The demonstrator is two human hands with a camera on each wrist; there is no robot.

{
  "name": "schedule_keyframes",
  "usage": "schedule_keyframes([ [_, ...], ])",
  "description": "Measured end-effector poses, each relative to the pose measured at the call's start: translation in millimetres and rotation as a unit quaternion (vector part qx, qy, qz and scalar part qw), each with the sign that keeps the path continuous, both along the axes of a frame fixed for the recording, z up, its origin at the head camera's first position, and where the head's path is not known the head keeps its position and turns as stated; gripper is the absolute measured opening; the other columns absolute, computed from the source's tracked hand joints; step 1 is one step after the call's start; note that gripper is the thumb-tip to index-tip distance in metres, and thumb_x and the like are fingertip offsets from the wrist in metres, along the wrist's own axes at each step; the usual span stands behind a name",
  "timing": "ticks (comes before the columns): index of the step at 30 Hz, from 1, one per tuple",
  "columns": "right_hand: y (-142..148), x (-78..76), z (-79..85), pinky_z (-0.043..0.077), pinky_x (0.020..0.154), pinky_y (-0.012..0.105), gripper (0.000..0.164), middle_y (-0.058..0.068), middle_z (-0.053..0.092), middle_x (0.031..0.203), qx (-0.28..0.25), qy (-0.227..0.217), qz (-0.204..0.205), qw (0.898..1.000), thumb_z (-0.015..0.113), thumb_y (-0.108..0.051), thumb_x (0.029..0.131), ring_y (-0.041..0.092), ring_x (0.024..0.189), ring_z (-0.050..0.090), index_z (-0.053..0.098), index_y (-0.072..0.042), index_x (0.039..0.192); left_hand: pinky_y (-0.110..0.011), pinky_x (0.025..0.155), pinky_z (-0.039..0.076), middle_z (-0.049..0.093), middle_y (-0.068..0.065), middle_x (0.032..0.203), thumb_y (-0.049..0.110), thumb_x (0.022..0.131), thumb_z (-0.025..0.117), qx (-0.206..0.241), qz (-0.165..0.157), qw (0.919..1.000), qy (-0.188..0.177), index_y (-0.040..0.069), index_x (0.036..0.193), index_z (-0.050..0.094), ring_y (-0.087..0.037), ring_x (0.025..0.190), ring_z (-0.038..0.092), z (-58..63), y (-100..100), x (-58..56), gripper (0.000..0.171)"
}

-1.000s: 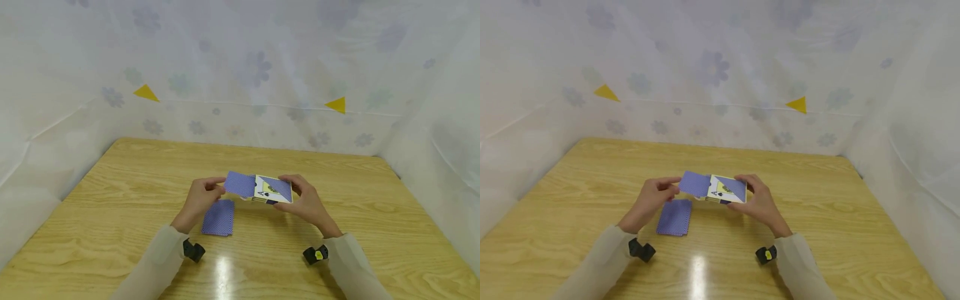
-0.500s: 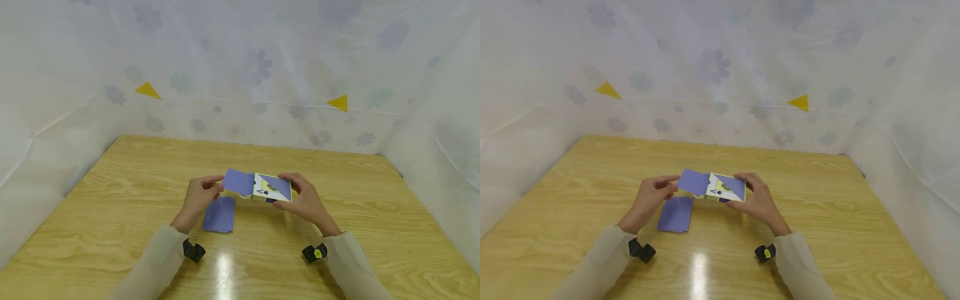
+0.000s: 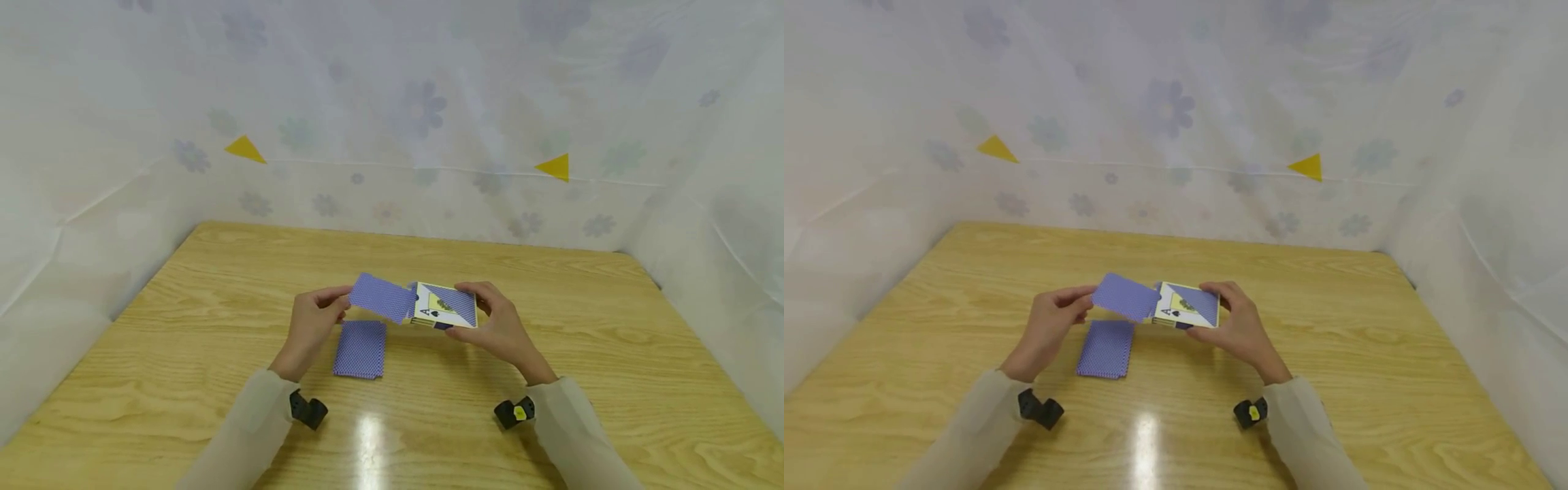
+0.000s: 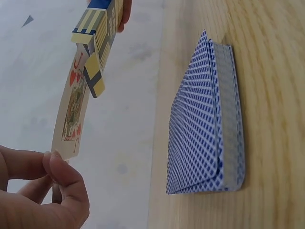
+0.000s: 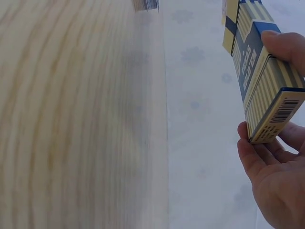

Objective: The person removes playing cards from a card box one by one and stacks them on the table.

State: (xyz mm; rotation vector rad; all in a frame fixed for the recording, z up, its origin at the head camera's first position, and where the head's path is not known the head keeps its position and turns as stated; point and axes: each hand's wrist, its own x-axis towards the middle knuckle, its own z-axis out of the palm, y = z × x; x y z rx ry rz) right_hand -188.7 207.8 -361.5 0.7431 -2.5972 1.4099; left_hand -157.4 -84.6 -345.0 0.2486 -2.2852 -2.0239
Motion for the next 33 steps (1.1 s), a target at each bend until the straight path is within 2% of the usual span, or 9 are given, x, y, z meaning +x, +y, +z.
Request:
schedule_keyframes([
  [7, 0, 0.1, 2.0, 0.040, 0.101, 0.049, 0.066, 0.014, 0.052, 0.126, -0.006, -0.005, 0.001, 1.000, 0.082, -0.006, 0.071, 0.026, 0.114, 0.052, 0.052, -0.004, 0.130, -0.019, 0.066, 0.051, 0.066, -0.012, 0.094, 0.004, 0.094, 0.055, -0.022, 0.010, 0.9996, -0.017, -0.005, 0.107, 0.068, -0.018, 0.077, 0.059, -0.8, -6, -1.6, 0.020],
  [13, 1, 0.2, 2.2, 0.041, 0.101, 0.046, 0.067, 0.012, 0.052, 0.127, -0.007, -0.006, 0.002, 1.000, 0.082, -0.006, 0.071, 0.024, 0.114, 0.052, 0.052, -0.004, 0.130, -0.018, 0.063, 0.048, 0.065, -0.009, 0.089, 0.003, 0.095, 0.054, -0.032, 0.012, 0.9990, -0.028, -0.006, 0.105, 0.068, -0.015, 0.073, 0.057, -0.4, -9, -3.0, 0.020],
  [23, 1, 1.5, 0.9, 0.043, 0.099, 0.047, 0.067, 0.013, 0.051, 0.127, -0.006, -0.011, -0.004, 1.000, 0.082, -0.006, 0.071, 0.024, 0.112, 0.052, 0.052, -0.004, 0.131, -0.023, 0.060, 0.046, 0.055, -0.004, 0.075, 0.003, 0.096, 0.050, -0.058, -0.014, 0.9976, -0.035, -0.008, 0.103, 0.067, -0.011, 0.064, 0.047, -0.5, -10, -3.9, 0.021],
  [26, 1, 1.8, 1.1, 0.042, 0.099, 0.047, 0.067, 0.013, 0.051, 0.127, -0.007, -0.013, -0.002, 1.000, 0.082, -0.006, 0.071, 0.025, 0.112, 0.052, 0.051, -0.003, 0.131, -0.025, 0.062, 0.046, 0.059, -0.007, 0.081, 0.003, 0.097, 0.049, -0.072, -0.024, 0.9963, -0.041, -0.007, 0.104, 0.067, -0.013, 0.068, 0.050, -1.8, -9, -5.1, 0.022],
  [30, 2, 2.3, 1.4, 0.042, 0.099, 0.047, 0.067, 0.013, 0.051, 0.127, -0.007, -0.010, -0.001, 1.000, 0.082, -0.005, 0.071, 0.026, 0.113, 0.052, 0.051, -0.003, 0.131, -0.029, 0.069, 0.049, 0.064, -0.016, 0.100, 0.005, 0.098, 0.048, -0.094, -0.033, 0.9936, -0.053, -0.007, 0.105, 0.067, -0.021, 0.083, 0.057, -4.5, -9, -8.1, 0.023],
  [33, 3, 3.0, 1.3, 0.042, 0.099, 0.047, 0.067, 0.013, 0.051, 0.127, -0.008, -0.009, -0.002, 1.000, 0.082, -0.005, 0.071, 0.025, 0.112, 0.052, 0.052, -0.004, 0.131, -0.029, 0.069, 0.049, 0.064, -0.018, 0.105, 0.005, 0.098, 0.048, -0.108, -0.044, 0.9913, -0.062, -0.006, 0.105, 0.067, -0.024, 0.089, 0.057, -6.3, -9, -11.1, 0.023],
])
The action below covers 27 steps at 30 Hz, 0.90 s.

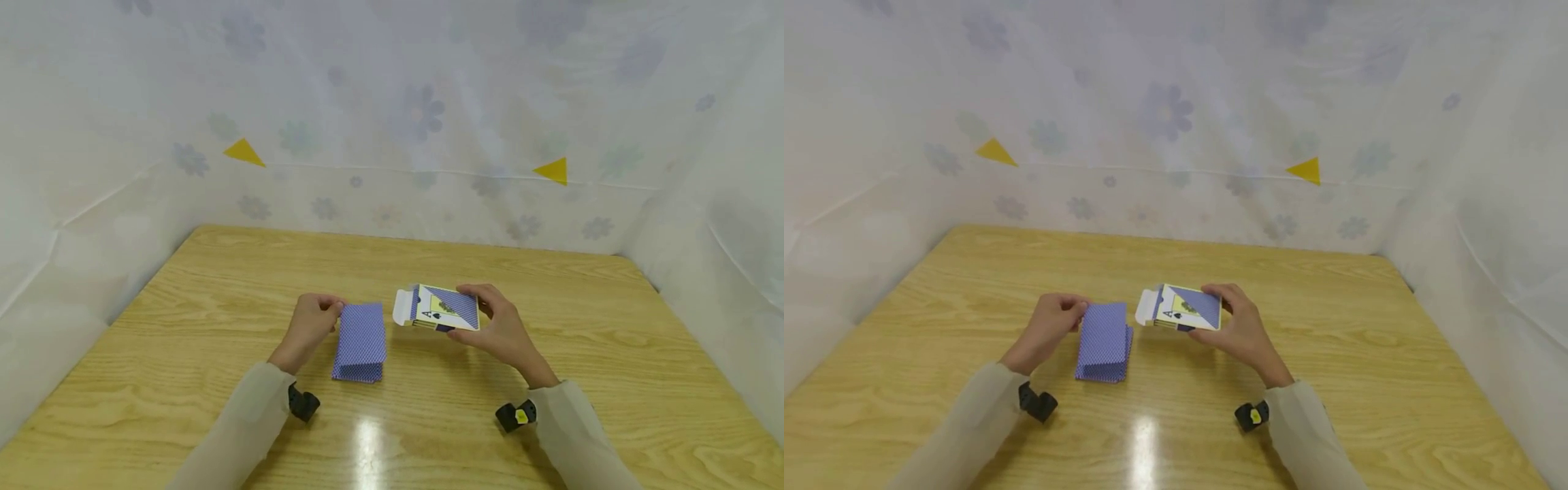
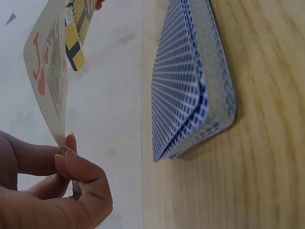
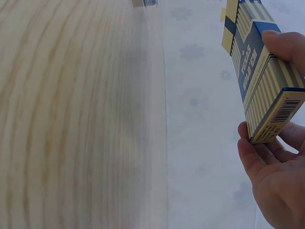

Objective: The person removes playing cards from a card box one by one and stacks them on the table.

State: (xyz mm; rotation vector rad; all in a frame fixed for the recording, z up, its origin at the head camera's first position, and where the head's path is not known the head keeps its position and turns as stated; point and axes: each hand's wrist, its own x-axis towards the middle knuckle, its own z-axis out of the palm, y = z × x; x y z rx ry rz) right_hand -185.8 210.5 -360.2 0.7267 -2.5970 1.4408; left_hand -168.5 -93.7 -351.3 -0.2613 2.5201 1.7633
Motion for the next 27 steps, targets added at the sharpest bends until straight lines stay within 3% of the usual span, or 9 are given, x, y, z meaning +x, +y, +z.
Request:
schedule_keyframes([
  [5, 0, 0.3, -1.3, 0.045, 0.098, 0.044, 0.066, 0.013, 0.052, 0.125, 0.006, 0.005, -0.003, 1.000, 0.082, -0.007, 0.072, 0.022, 0.109, 0.052, 0.052, -0.005, 0.131, -0.024, 0.065, 0.045, 0.062, -0.015, 0.101, 0.004, 0.098, 0.048, -0.012, -0.027, 0.9994, -0.020, -0.006, 0.103, 0.067, -0.018, 0.082, 0.053, -2.3, -2, -4.1, 0.023],
  [8, 0, 0.3, -1.6, 0.046, 0.098, 0.035, 0.066, 0.012, 0.052, 0.125, 0.007, 0.006, -0.004, 1.000, 0.082, -0.007, 0.072, 0.020, 0.108, 0.052, 0.052, -0.005, 0.131, -0.023, 0.063, 0.043, 0.062, -0.017, 0.104, 0.004, 0.098, 0.047, -0.017, -0.044, 0.9986, -0.025, -0.008, 0.104, 0.066, -0.015, 0.077, 0.049, -3.8, -3, -6.8, 0.023],
  [14, 1, 1.1, -1.2, 0.043, 0.095, 0.016, 0.067, 0.012, 0.051, 0.126, 0.002, 0.003, 0.000, 1.000, 0.082, -0.006, 0.072, 0.016, 0.109, 0.051, 0.052, -0.005, 0.131, -0.024, 0.071, 0.044, 0.064, -0.021, 0.114, 0.003, 0.097, 0.048, -0.043, -0.048, 0.9972, -0.038, -0.007, 0.103, 0.068, -0.022, 0.095, 0.056, -8.9, -3, -11.1, 0.022],
  [18, 2, 2.0, -0.8, 0.043, 0.095, 0.017, 0.067, 0.011, 0.052, 0.126, 0.001, 0.004, 0.003, 1.000, 0.082, -0.006, 0.071, 0.013, 0.108, 0.051, 0.052, -0.006, 0.131, -0.027, 0.076, 0.046, 0.065, -0.021, 0.113, 0.003, 0.096, 0.050, -0.057, -0.052, 0.9963, -0.039, -0.007, 0.099, 0.069, -0.026, 0.103, 0.058, -12.5, -3, -12.8, 0.021],
  [27, 4, 3.1, -1.2, 0.044, 0.096, 0.021, 0.066, 0.011, 0.052, 0.125, 0.003, 0.004, 0.002, 1.000, 0.082, -0.007, 0.072, 0.014, 0.108, 0.051, 0.052, -0.006, 0.131, -0.026, 0.071, 0.046, 0.066, -0.019, 0.105, 0.006, 0.095, 0.052, -0.088, -0.065, 0.9930, -0.044, -0.006, 0.099, 0.069, -0.020, 0.088, 0.057, -15.5, -3, -14.2, 0.021],
])
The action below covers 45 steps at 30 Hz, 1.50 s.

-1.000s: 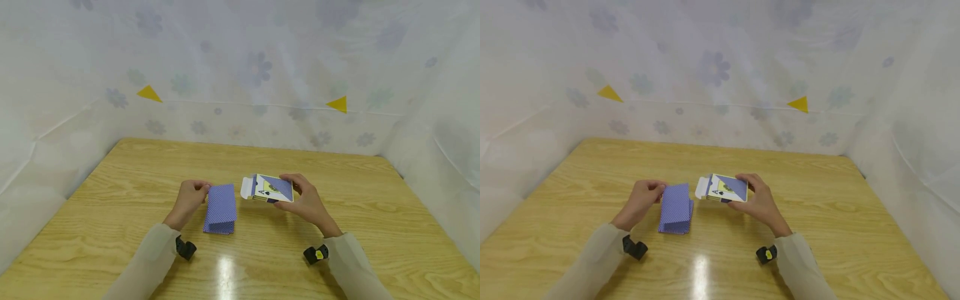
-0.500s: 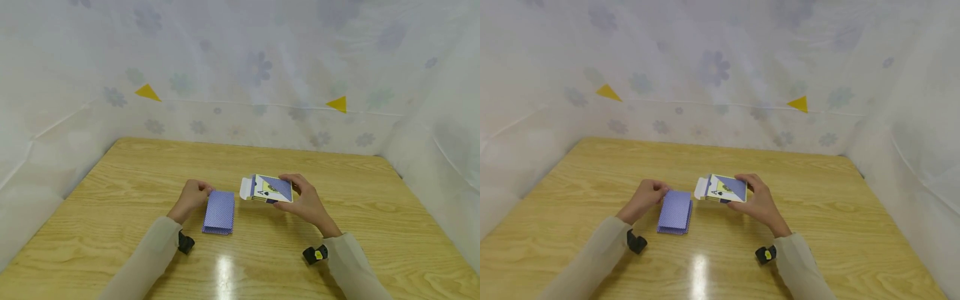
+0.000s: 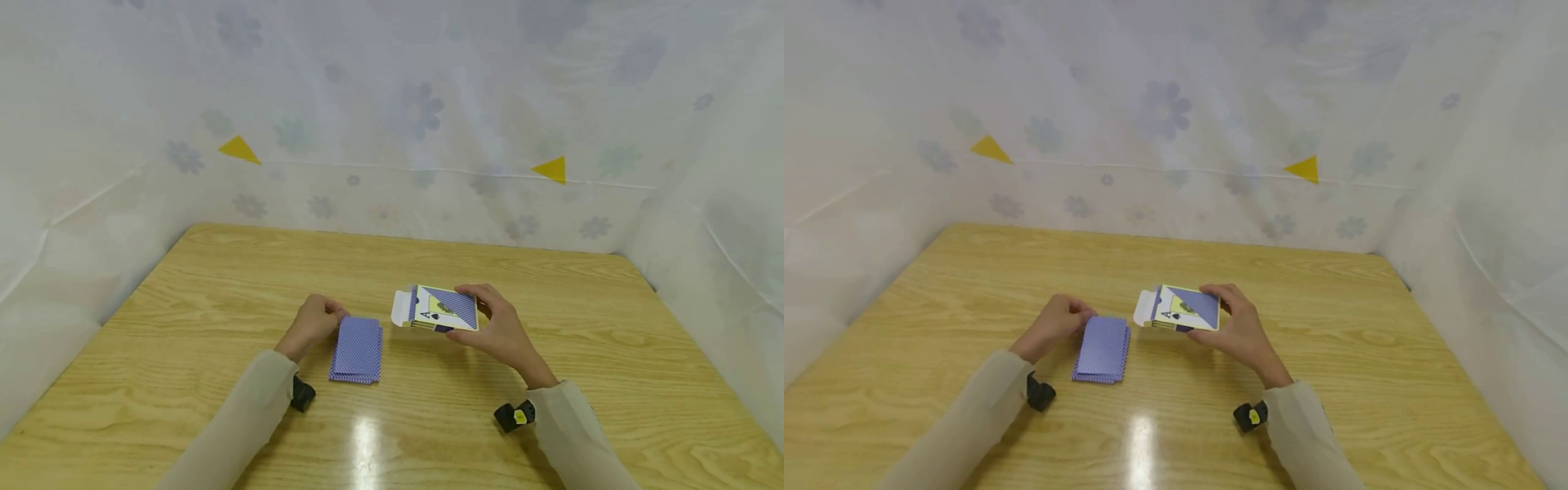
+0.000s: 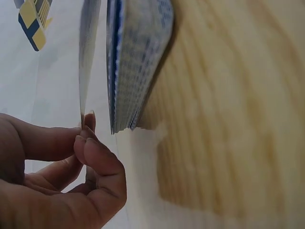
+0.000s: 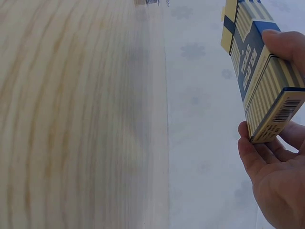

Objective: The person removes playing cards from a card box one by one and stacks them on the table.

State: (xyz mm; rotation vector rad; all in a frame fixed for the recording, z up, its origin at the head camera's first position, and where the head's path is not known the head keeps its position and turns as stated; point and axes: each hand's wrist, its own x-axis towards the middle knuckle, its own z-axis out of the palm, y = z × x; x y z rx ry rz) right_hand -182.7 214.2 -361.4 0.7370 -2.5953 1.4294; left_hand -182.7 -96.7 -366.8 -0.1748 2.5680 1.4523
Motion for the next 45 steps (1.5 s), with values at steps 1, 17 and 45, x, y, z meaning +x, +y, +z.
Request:
schedule_keyframes([
  [1, 0.1, 0.0, -0.1, 0.044, 0.096, 0.020, 0.066, 0.010, 0.052, 0.125, 0.000, 0.000, 0.000, 1.000, 0.082, -0.007, 0.072, 0.015, 0.108, 0.051, 0.053, -0.006, 0.131, -0.027, 0.071, 0.046, 0.066, -0.019, 0.104, 0.006, 0.095, 0.053, -0.003, 0.000, 1.0000, -0.001, -0.006, 0.099, 0.069, -0.021, 0.088, 0.057, 0.1, 0.1, 0.1, 0.020],
  [17, -1.8, -1.3, -2.1, 0.044, 0.099, 0.030, 0.067, 0.011, 0.051, 0.127, 0.002, -0.004, 0.005, 1.000, 0.083, -0.006, 0.071, 0.022, 0.113, 0.051, 0.052, -0.005, 0.131, -0.026, 0.070, 0.048, 0.066, -0.011, 0.092, 0.002, 0.087, 0.065, -0.016, -0.019, 0.9996, -0.009, -0.002, 0.095, 0.068, -0.018, 0.082, 0.058, 0.1, -0.2, -0.7, 0.009],
  [45, -1.1, -1.5, -3.3, 0.043, 0.099, 0.043, 0.065, 0.011, 0.051, 0.128, 0.001, -0.004, 0.011, 1.000, 0.082, -0.007, 0.072, 0.023, 0.113, 0.051, 0.052, -0.003, 0.130, -0.024, 0.061, 0.045, 0.066, -0.012, 0.083, 0.001, 0.083, 0.068, -0.086, -0.032, 0.9952, 0.036, -0.004, 0.088, 0.069, -0.017, 0.073, 0.057, -1.9, 2.4, -2.0, 0.006],
])
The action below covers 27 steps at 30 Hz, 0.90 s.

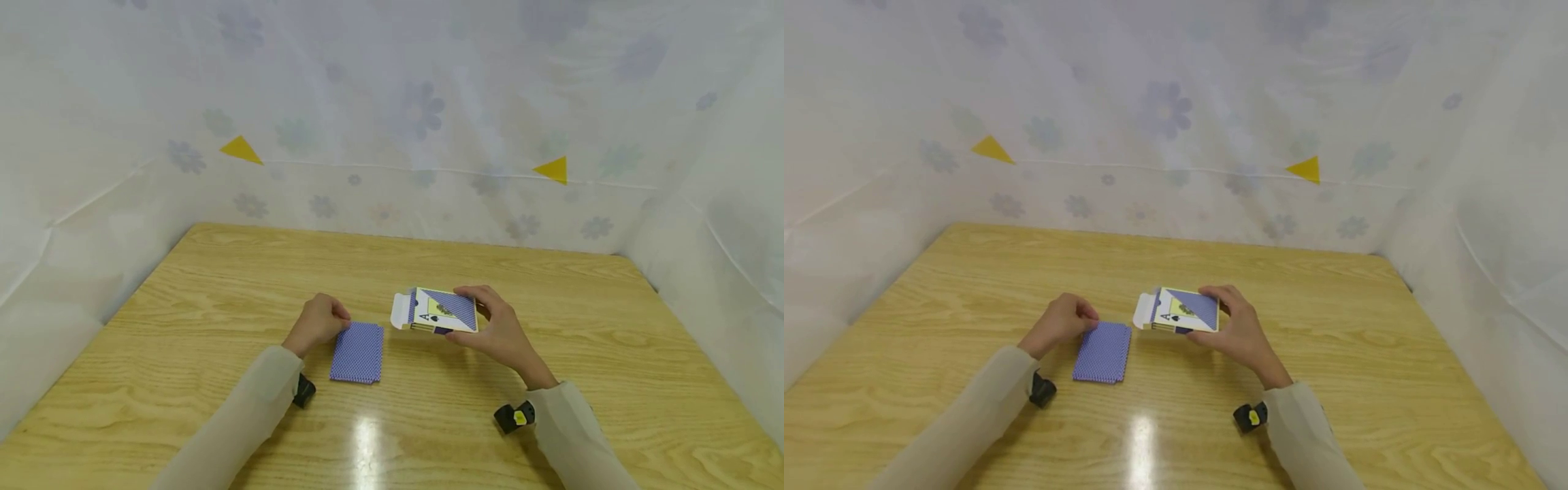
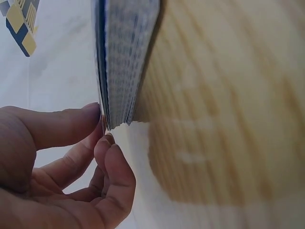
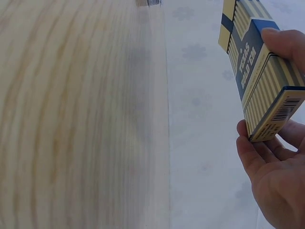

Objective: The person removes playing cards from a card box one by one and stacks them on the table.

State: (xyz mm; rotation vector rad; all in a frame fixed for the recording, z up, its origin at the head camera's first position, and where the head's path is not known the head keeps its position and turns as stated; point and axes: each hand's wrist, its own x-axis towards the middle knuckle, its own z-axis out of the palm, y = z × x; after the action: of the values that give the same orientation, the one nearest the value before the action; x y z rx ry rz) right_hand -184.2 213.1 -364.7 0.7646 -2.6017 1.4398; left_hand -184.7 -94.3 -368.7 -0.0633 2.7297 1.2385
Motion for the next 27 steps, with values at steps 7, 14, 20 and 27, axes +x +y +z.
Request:
schedule_keyframes([
  [7, 1, 0.1, 0.8, 0.042, 0.097, 0.015, 0.067, 0.012, 0.051, 0.128, -0.001, 0.001, 0.001, 1.000, 0.082, -0.006, 0.072, 0.023, 0.113, 0.051, 0.052, 0.000, 0.130, -0.025, 0.061, 0.045, 0.067, -0.013, 0.083, -0.001, 0.083, 0.068, -0.012, -0.012, 0.9998, 0.008, -0.004, 0.086, 0.069, -0.019, 0.074, 0.057, 0.5, 0, 0.2, 0.005],
  [14, 0, -0.5, -0.2, 0.039, 0.094, 0.009, 0.066, 0.012, 0.051, 0.128, -0.005, 0.000, 0.006, 1.000, 0.082, -0.006, 0.072, 0.023, 0.113, 0.051, 0.052, 0.000, 0.130, -0.024, 0.060, 0.044, 0.066, -0.012, 0.082, 0.003, 0.084, 0.067, -0.021, -0.011, 0.9997, 0.006, -0.004, 0.086, 0.069, -0.018, 0.072, 0.057, 1.4, 1, 0.5, 0.007],
  [20, -1, -0.5, -0.6, 0.040, 0.094, 0.010, 0.065, 0.012, 0.051, 0.127, -0.011, -0.004, 0.013, 1.000, 0.082, -0.005, 0.072, 0.021, 0.112, 0.051, 0.053, -0.003, 0.130, -0.025, 0.057, 0.043, 0.065, -0.011, 0.084, 0.008, 0.087, 0.064, -0.022, 0.001, 0.9998, 0.001, -0.001, 0.091, 0.067, -0.018, 0.070, 0.056, 3.6, 3, 0.5, 0.011],
  [27, -4, -0.2, -4.5, 0.047, 0.097, 0.030, 0.065, 0.012, 0.051, 0.126, -0.007, -0.017, 0.025, 1.000, 0.082, -0.007, 0.073, 0.021, 0.109, 0.052, 0.052, -0.002, 0.131, -0.024, 0.054, 0.041, 0.062, -0.010, 0.080, 0.011, 0.089, 0.061, -0.002, -0.008, 0.9999, 0.011, -0.002, 0.096, 0.064, -0.016, 0.065, 0.053, 12.0, 9, 2.5, 0.016],
])
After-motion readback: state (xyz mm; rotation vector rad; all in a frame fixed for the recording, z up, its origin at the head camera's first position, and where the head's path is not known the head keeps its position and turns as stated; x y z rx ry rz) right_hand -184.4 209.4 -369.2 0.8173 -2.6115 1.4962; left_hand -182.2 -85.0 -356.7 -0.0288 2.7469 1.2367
